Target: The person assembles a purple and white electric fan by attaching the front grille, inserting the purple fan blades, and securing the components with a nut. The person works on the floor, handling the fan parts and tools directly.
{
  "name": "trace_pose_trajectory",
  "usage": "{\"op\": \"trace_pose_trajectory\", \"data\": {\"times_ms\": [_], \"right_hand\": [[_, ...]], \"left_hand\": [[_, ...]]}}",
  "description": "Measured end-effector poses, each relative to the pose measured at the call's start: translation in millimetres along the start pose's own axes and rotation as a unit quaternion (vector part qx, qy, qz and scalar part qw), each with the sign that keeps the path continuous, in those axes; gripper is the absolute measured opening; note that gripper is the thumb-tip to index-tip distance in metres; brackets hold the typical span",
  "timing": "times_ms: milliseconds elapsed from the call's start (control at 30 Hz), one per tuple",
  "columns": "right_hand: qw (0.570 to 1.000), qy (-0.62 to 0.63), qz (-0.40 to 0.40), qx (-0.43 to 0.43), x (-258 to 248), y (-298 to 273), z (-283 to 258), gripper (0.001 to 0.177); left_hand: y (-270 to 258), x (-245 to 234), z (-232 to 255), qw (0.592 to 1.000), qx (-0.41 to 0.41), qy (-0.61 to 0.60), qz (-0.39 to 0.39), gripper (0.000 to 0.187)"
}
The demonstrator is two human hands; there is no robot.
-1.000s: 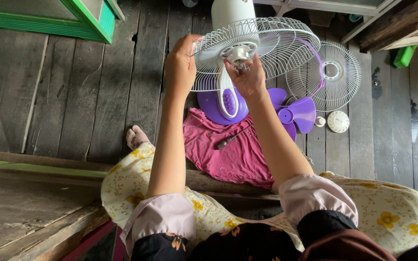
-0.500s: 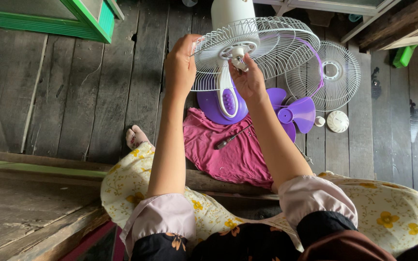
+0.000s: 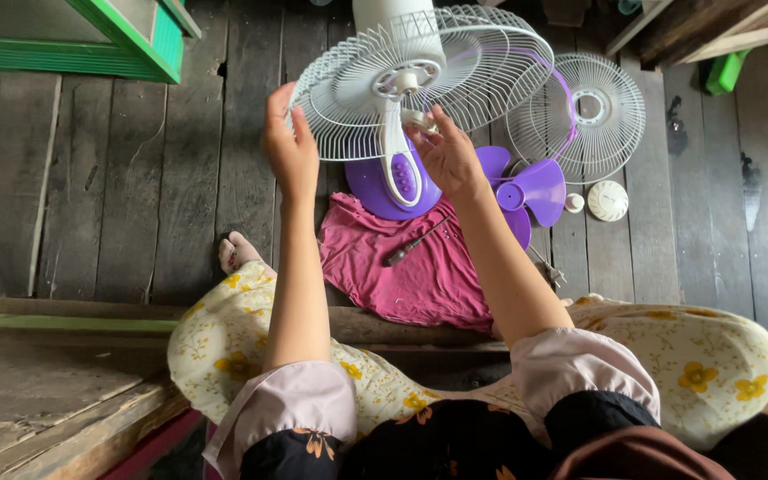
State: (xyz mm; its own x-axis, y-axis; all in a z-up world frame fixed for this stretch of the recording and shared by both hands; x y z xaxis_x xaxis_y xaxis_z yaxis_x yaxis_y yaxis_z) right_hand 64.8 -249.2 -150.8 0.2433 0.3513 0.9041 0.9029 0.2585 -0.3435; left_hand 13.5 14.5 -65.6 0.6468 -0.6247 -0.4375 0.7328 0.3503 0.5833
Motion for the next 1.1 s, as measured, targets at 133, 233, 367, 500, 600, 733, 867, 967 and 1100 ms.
{"op": "trace_pose_trajectory", "data": {"times_ms": [133,233,367,500,600,733,867,967,1100], "right_hand": [[0.994,-0.069,-0.083,-0.012,1.6,-9.6,-2.0,0.024],[0.987,-0.104,-0.124,-0.022,2.1,-12.7,0.2,0.021],[0.992,-0.092,-0.092,-0.007,6.6,-21.8,-1.3,0.023],[0.988,-0.114,-0.107,0.001,9.6,-28.3,-3.4,0.020],[0.947,-0.278,-0.138,-0.080,11.0,-24.2,-9.1,0.021],[0.949,-0.283,-0.112,-0.084,-0.1,-25.1,-18.9,0.025],[0.956,-0.273,-0.070,-0.077,-30.9,-39.1,-32.6,0.028],[0.957,-0.271,-0.068,-0.080,-54.2,-46.7,-47.2,0.029],[0.963,-0.253,-0.021,-0.090,-101.5,-55.1,-69.4,0.028]], "left_hand": [[-57.0,23.1,-40.9,0.975,-0.189,-0.087,0.082,0.051],[-101.7,50.2,-64.4,0.955,-0.243,-0.074,0.150,0.043],[-134.9,91.7,-62.6,0.926,-0.351,-0.140,-0.009,0.025],[-123.6,109.0,-15.9,0.888,-0.346,-0.281,-0.110,0.026],[-101.6,109.6,16.3,0.866,-0.334,-0.332,-0.171,0.033],[-93.7,124.1,34.2,0.863,-0.280,-0.373,-0.192,0.034],[-112.4,136.5,38.6,0.870,-0.241,-0.354,-0.243,0.027],[-125.3,153.5,44.8,0.874,-0.238,-0.329,-0.266,0.026],[-154.7,192.3,49.2,0.866,-0.262,-0.287,-0.315,0.025]]}}
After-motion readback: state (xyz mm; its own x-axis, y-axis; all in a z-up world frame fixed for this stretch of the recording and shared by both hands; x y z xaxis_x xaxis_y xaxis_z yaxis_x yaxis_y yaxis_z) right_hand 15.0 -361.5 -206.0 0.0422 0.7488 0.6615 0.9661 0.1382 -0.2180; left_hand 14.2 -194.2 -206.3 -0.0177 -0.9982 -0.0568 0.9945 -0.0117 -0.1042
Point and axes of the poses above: each hand's wrist, its own y-axis towards the middle knuckle, its own x-axis out of the palm, z = x × y, the point moved 3 cm from there along y, towards the middle knuckle, and after that the axes turned 14 degrees about y, right-handed, at the moved point
